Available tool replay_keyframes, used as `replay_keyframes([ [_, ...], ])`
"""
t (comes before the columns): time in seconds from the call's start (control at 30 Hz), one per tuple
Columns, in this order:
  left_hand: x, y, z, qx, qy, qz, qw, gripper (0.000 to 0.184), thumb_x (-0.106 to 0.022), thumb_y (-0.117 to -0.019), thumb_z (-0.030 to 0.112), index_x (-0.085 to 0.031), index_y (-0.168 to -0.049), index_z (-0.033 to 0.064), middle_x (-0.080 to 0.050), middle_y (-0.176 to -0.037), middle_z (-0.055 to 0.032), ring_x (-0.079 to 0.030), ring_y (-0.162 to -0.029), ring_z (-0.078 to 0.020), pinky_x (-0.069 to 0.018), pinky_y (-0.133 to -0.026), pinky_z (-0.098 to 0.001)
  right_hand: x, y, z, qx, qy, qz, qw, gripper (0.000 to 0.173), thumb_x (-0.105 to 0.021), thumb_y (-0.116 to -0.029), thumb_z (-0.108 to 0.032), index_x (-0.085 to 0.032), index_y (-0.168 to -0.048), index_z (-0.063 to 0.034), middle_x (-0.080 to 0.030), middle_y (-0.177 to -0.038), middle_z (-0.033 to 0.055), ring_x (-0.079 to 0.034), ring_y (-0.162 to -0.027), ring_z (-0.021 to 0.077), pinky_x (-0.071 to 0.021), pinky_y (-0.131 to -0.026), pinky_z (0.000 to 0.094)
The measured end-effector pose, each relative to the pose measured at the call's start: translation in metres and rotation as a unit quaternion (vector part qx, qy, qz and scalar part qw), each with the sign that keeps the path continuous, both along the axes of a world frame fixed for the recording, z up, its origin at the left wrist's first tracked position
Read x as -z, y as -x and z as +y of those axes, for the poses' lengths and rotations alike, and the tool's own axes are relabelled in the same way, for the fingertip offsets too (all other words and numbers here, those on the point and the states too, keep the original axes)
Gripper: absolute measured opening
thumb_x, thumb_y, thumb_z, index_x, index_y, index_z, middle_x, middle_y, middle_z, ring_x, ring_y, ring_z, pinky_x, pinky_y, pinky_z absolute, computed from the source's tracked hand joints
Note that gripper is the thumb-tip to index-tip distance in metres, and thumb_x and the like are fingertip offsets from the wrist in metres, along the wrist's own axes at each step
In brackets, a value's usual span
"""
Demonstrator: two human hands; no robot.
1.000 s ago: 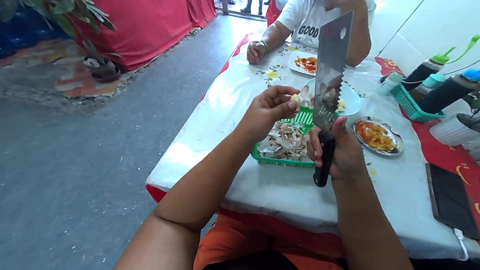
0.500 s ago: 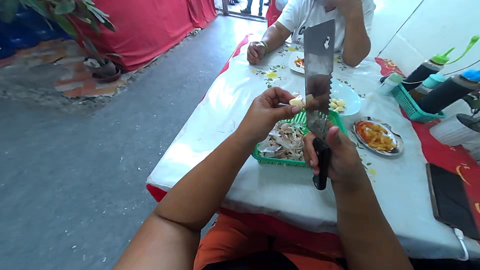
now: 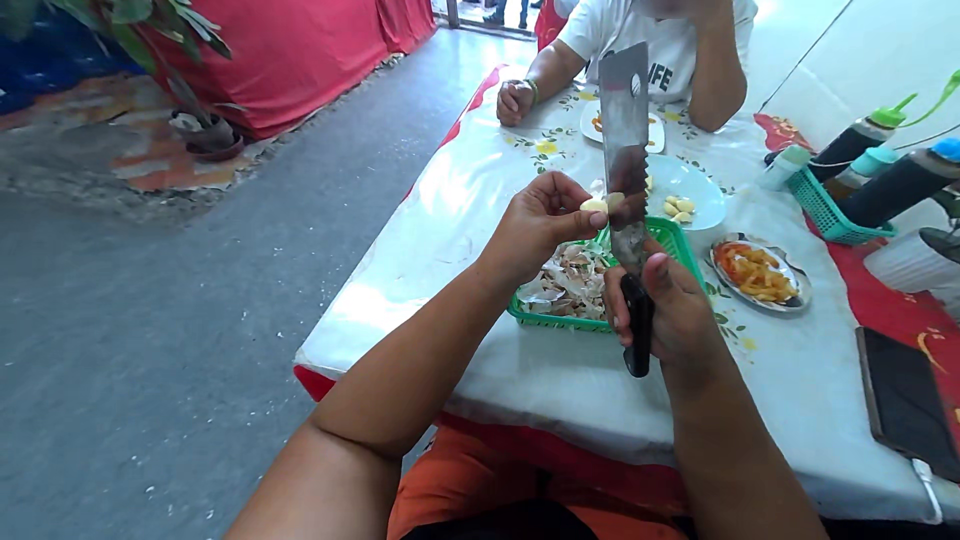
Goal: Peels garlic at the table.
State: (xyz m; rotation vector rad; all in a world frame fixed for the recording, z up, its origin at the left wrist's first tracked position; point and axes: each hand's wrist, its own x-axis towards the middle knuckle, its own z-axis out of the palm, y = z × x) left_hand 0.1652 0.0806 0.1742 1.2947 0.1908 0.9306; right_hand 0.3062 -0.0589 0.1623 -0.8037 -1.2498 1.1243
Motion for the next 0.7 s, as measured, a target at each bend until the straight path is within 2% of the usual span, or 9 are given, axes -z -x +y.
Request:
replay_keyframes([
  [0.17,-0.0005,0.0006,-0.0025,0.006,-0.017,0.014,1.000,0.026,-0.072,-0.0885,-0.008,-0.054,-0.099,0.0081,-0.069,-0.088,-0.0023,-0.071,-0.079,-0.0113,-0.0619,-0.079,-0.0288,0.0005,0.0015,0.0021,0.049,-0.024,-0.032,0.998,0.062,-0.051,-0.1015,-0.057,-0.041,-0.154,-0.0254,-0.057,-0.067,-0.0019,-0.056,-0.046,0.0055,-0.0517,-0.042,0.0184],
  [0.43,-0.0021,0.0011,-0.0026,0.002,-0.015,0.022,1.000,0.024,-0.071,-0.0905,-0.005,-0.054,-0.101,0.0083,-0.070,-0.090,-0.0017,-0.071,-0.081,-0.0106,-0.0620,-0.080,-0.0288,0.0023,-0.0026,0.0026,-0.005,-0.038,-0.009,0.999,0.067,-0.052,-0.0999,-0.059,-0.036,-0.157,-0.0262,-0.059,-0.069,-0.0018,-0.057,-0.047,0.0062,-0.0530,-0.043,0.0193],
  [0.57,-0.0006,-0.0005,-0.0024,-0.003,-0.026,0.017,1.000,0.027,-0.072,-0.0883,-0.007,-0.053,-0.100,0.0079,-0.069,-0.089,-0.0023,-0.070,-0.080,-0.0100,-0.0611,-0.078,-0.0278,0.0029,-0.0009,0.0033,0.002,-0.030,-0.009,1.000,0.066,-0.053,-0.1008,-0.057,-0.035,-0.157,-0.0266,-0.058,-0.066,-0.0020,-0.058,-0.047,0.0069,-0.0538,-0.043,0.0203],
  [0.7,0.0006,-0.0004,-0.0018,-0.020,-0.052,0.031,0.998,0.029,-0.075,-0.0868,-0.006,-0.053,-0.099,0.0083,-0.069,-0.088,-0.0018,-0.069,-0.078,-0.0087,-0.0603,-0.076,-0.0263,0.0037,0.0013,0.0043,0.034,-0.036,-0.027,0.998,0.061,-0.052,-0.1021,-0.055,-0.040,-0.155,-0.0254,-0.057,-0.065,-0.0033,-0.058,-0.048,0.0061,-0.0540,-0.044,0.0199],
])
